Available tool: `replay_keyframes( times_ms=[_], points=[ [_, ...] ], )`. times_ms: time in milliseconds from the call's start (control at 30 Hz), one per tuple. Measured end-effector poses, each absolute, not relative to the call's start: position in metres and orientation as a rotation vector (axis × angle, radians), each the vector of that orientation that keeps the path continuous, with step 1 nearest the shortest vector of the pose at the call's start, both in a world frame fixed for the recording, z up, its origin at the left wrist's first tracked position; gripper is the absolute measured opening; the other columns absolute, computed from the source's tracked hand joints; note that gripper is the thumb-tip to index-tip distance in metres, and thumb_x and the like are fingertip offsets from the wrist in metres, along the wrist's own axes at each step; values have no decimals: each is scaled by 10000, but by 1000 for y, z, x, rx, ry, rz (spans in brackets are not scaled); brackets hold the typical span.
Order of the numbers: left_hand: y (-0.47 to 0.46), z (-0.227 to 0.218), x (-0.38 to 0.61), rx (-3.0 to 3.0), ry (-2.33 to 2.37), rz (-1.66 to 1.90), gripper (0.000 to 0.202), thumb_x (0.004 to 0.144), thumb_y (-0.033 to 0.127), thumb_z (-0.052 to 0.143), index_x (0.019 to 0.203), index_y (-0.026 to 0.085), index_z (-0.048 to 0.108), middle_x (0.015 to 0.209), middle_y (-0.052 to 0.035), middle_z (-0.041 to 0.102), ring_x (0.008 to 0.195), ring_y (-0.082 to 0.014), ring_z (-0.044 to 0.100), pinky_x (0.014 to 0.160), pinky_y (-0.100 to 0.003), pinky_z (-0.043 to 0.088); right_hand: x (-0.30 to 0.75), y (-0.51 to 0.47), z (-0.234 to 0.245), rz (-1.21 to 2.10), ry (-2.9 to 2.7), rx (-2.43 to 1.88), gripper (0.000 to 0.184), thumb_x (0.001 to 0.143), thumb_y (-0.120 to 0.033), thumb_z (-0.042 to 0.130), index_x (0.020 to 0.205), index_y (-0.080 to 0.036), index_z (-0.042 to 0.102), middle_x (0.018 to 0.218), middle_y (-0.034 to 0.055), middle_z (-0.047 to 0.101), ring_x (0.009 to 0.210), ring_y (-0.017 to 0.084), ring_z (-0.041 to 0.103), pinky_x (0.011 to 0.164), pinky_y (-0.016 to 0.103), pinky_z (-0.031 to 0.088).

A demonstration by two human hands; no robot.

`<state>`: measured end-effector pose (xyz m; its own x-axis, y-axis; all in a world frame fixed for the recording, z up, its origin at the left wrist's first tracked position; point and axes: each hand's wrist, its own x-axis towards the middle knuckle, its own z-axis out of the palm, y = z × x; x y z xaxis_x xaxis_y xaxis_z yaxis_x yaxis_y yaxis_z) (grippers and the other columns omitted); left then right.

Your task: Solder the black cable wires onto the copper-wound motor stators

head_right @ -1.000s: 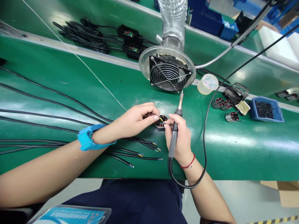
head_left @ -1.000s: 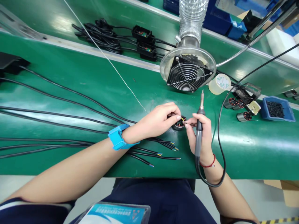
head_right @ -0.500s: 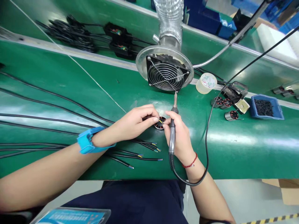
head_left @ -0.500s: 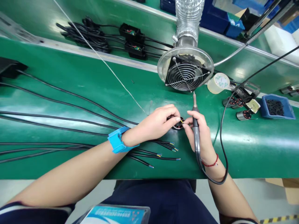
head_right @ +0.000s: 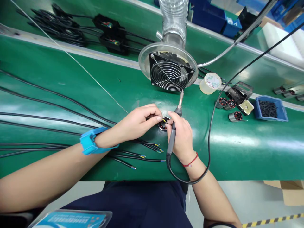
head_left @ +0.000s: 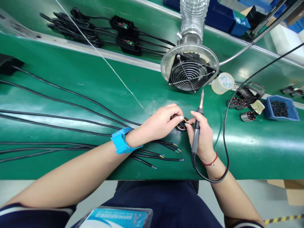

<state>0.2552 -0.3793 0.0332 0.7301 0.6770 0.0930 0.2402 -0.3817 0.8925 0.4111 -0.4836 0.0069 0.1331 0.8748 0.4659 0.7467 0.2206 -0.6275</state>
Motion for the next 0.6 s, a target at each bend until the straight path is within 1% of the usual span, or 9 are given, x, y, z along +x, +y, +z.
replay_keyframes(
  times_ms=[133, 300, 367, 467, 600],
  points=[
    [-380, 34, 256, 1953, 683, 589, 193, 926, 186, 516, 741, 159, 564, 768, 8, 545, 743, -123, 506, 718, -262, 385, 415, -485, 11, 169, -1710, -1563, 393, 951, -157, 578, 1314, -289, 508, 912, 6, 721, 815, 212, 661, 751, 380, 534],
    [-380, 35, 256, 1942, 701, 592, 186, 930, 185, 519, 754, 159, 572, 772, 7, 552, 737, -123, 509, 719, -263, 390, 417, -485, 11, 314, -1667, -1560, 376, 959, -171, 574, 1310, -289, 511, 921, 2, 734, 891, 207, 697, 831, 387, 544],
    [-379, 35, 255, 1963, 678, 572, 186, 932, 185, 513, 757, 161, 571, 772, 5, 560, 744, -128, 513, 725, -266, 394, 416, -485, 11, 345, -1621, -1555, 379, 947, -167, 583, 1299, -290, 519, 929, -2, 730, 888, 198, 705, 849, 386, 547],
    [-377, 37, 254, 2010, 638, 537, 190, 935, 192, 502, 758, 163, 564, 774, 0, 565, 753, -136, 518, 723, -271, 398, 411, -484, 13, 378, -1550, -1559, 378, 934, -176, 601, 1284, -297, 528, 924, -10, 723, 852, 182, 708, 845, 375, 556],
    [-374, 37, 254, 2047, 607, 525, 193, 933, 210, 507, 759, 163, 575, 763, 2, 551, 737, -135, 514, 705, -268, 396, 406, -484, 15, 445, -1463, -1545, 400, 929, -177, 606, 1292, -315, 509, 926, -22, 715, 827, 162, 712, 792, 333, 578]
  ],
)
